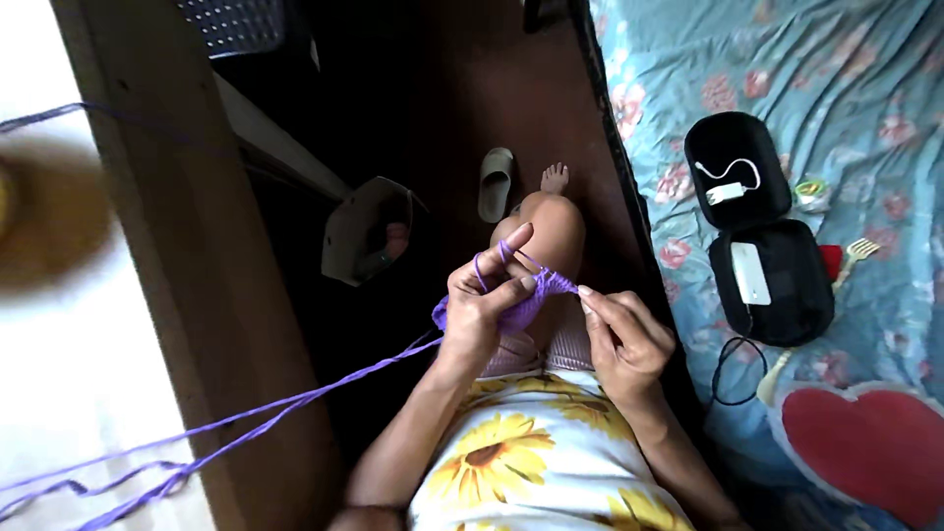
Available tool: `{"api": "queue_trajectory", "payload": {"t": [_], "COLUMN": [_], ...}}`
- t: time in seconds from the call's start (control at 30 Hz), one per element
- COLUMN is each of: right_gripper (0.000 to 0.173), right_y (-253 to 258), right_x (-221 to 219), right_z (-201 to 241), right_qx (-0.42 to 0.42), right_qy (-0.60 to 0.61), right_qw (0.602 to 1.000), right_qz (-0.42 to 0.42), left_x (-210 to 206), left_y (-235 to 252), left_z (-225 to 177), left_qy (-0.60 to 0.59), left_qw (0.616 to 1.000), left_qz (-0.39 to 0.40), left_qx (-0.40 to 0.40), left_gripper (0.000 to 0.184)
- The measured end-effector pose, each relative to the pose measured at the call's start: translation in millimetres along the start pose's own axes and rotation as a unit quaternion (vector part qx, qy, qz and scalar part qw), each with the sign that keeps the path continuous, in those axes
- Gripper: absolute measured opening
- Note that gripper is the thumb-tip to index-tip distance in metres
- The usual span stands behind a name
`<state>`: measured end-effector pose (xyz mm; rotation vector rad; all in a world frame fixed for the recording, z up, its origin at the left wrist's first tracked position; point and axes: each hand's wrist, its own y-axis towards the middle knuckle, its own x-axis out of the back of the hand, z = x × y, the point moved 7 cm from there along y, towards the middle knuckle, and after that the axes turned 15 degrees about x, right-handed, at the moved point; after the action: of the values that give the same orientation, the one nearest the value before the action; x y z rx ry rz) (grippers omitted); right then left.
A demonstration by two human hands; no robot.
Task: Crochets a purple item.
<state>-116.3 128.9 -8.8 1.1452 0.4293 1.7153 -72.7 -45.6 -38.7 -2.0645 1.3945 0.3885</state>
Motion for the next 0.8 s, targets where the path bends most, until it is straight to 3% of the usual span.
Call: {"api": "queue_trajectory", "payload": {"t": [0.27, 0.5, 0.7, 0.8], "right_gripper": [0.014, 0.015, 0.013, 0.014], "right_y": [1.9, -1.3, -4.5, -2.4], "right_x": [2.1, -0.5, 0.9, 3.0], "right_z": [5.1, -0.4, -7.2, -5.4], "right_qx": [0.023, -0.003, -0.052, -0.038], "right_qy": [-0.008, 0.058, 0.129, 0.11], "right_qw": [0.999, 0.997, 0.989, 0.992], "right_qz": [0.025, 0.043, 0.043, 0.049], "left_x": [4.6, 9.5, 10.7, 9.7], "left_y": [7.0, 11.5, 10.1, 9.6], "left_z": [0.4, 6.3, 0.6, 1.2], "left_qy": [-0.043, -0.084, -0.034, -0.036], "left_qw": [0.995, 0.983, 0.987, 0.987], "left_qz": [0.072, 0.117, 0.131, 0.126], "left_qx": [0.049, 0.112, 0.09, 0.095], "left_gripper": [0.041, 0.037, 0.037, 0.038]}}
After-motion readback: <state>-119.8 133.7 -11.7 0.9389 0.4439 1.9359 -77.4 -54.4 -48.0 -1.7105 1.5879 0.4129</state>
